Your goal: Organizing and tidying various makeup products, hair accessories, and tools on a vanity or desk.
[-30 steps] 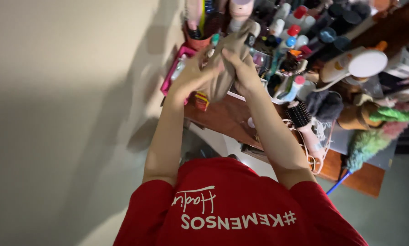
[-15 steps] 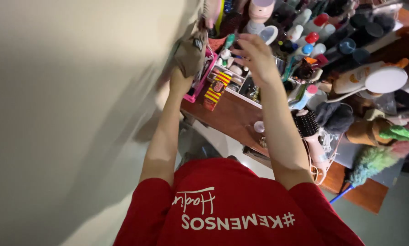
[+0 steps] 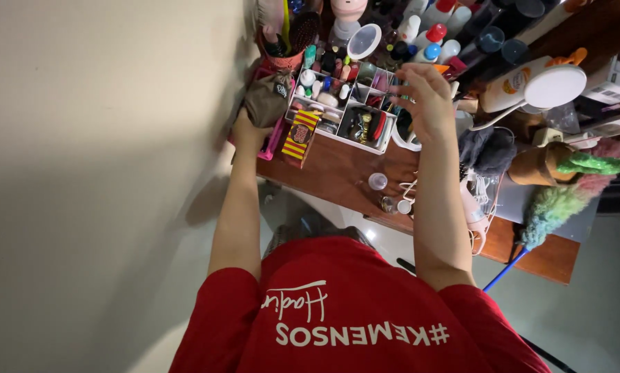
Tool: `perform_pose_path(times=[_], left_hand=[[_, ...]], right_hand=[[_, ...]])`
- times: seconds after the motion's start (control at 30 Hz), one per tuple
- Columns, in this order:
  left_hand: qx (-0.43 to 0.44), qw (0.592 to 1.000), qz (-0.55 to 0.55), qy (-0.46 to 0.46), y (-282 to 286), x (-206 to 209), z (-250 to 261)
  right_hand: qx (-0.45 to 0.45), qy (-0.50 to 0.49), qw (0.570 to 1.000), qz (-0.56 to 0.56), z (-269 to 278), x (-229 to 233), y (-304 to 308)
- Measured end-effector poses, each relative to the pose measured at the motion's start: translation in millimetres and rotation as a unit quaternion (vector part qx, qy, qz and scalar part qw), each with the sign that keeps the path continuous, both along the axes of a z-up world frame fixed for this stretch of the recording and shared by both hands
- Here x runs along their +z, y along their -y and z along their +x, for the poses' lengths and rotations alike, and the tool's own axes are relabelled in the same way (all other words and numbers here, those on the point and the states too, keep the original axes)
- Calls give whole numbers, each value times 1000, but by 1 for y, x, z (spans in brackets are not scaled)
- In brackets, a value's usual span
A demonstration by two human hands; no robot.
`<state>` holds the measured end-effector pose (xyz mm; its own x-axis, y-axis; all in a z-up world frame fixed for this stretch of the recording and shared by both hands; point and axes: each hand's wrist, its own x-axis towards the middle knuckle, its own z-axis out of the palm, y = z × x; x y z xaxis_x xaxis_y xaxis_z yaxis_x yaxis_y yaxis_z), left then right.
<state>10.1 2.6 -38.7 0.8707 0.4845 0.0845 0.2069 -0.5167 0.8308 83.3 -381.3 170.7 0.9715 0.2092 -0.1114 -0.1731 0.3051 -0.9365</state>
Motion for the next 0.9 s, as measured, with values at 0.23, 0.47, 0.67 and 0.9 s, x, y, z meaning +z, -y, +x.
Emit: perform_pose_path(times=[0.23, 0.47, 0.67, 0.9], left_hand=[[-45, 990, 87, -105, 3, 35, -11], [-46, 984, 172, -2, 34, 104, 7], [-47, 988, 146, 14, 29, 47, 37], [-69, 990, 117, -49, 17, 56, 31]], right_hand=[[-16, -4, 1000, 16, 3, -11, 9], [-28, 0, 1000, 0, -6, -18, 13], [-75, 0, 997, -11, -4, -26, 41], [-102, 32, 994, -5, -13, -27, 80]])
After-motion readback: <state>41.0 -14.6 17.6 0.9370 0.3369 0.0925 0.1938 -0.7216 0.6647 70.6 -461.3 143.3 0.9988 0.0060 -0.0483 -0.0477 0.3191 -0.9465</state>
